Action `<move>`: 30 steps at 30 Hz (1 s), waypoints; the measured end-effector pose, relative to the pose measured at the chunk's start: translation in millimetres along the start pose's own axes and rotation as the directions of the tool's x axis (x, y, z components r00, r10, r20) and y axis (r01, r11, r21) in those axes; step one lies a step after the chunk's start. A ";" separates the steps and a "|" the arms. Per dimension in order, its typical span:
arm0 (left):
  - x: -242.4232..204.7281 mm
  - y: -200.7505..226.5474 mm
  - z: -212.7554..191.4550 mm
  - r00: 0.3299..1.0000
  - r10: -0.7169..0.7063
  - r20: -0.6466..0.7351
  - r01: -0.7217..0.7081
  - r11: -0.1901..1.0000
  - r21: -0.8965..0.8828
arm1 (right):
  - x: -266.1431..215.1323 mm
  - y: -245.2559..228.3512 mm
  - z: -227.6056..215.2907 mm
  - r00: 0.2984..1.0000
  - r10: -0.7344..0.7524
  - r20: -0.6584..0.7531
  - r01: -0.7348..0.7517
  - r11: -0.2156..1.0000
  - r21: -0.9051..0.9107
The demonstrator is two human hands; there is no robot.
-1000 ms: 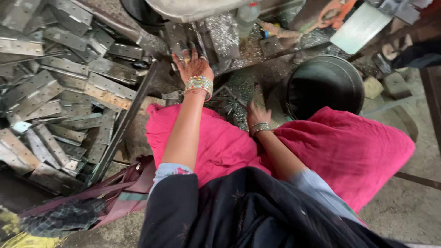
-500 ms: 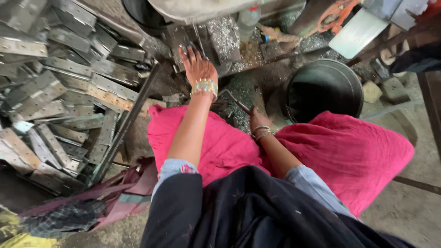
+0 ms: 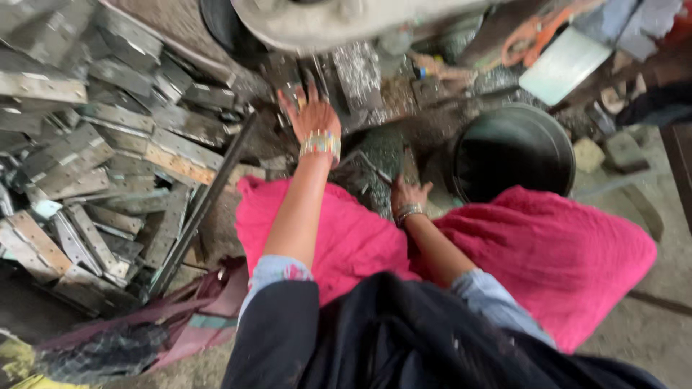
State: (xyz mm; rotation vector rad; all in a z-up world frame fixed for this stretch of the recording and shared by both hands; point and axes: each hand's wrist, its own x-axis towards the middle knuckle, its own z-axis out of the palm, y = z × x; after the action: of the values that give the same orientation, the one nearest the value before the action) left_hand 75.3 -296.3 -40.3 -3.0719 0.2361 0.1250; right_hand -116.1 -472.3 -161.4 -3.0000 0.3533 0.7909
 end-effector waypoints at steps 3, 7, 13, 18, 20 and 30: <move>-7.9 -8.1 8.0 0.965 0.084 -0.250 -0.062 0.993 0.097 | -19.5 0.3 -7.1 0.989 0.101 0.106 -0.116 0.982 0.150; 30.2 -16.5 -5.7 0.995 0.023 0.093 -0.035 0.991 0.127 | -26.0 4.1 -34.6 0.957 -0.038 -0.287 0.053 0.998 0.044; 45.8 -11.3 -13.4 1.000 -0.003 0.027 -0.003 0.975 0.221 | -8.4 -7.0 -8.0 0.973 0.029 -0.229 -0.011 0.997 0.080; 40.9 -12.6 6.0 1.000 0.006 -0.014 -0.004 0.993 0.115 | -14.0 0.2 7.4 0.972 0.046 -0.230 -0.025 0.995 0.095; 54.8 -21.1 0.0 1.000 -0.002 0.026 0.000 0.997 0.072 | -10.3 -1.2 -4.4 0.943 -0.018 -0.333 0.048 0.995 0.083; 47.7 -21.3 -12.0 0.998 0.035 0.059 -0.044 0.985 0.168 | 12.1 3.6 32.5 0.989 0.000 -0.146 0.012 0.996 0.085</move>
State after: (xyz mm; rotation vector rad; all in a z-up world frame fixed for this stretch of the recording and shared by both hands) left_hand 126.5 -283.2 -31.3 -2.8918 0.2887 0.1823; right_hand -122.5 -476.0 -195.5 -2.9841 0.3712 0.5420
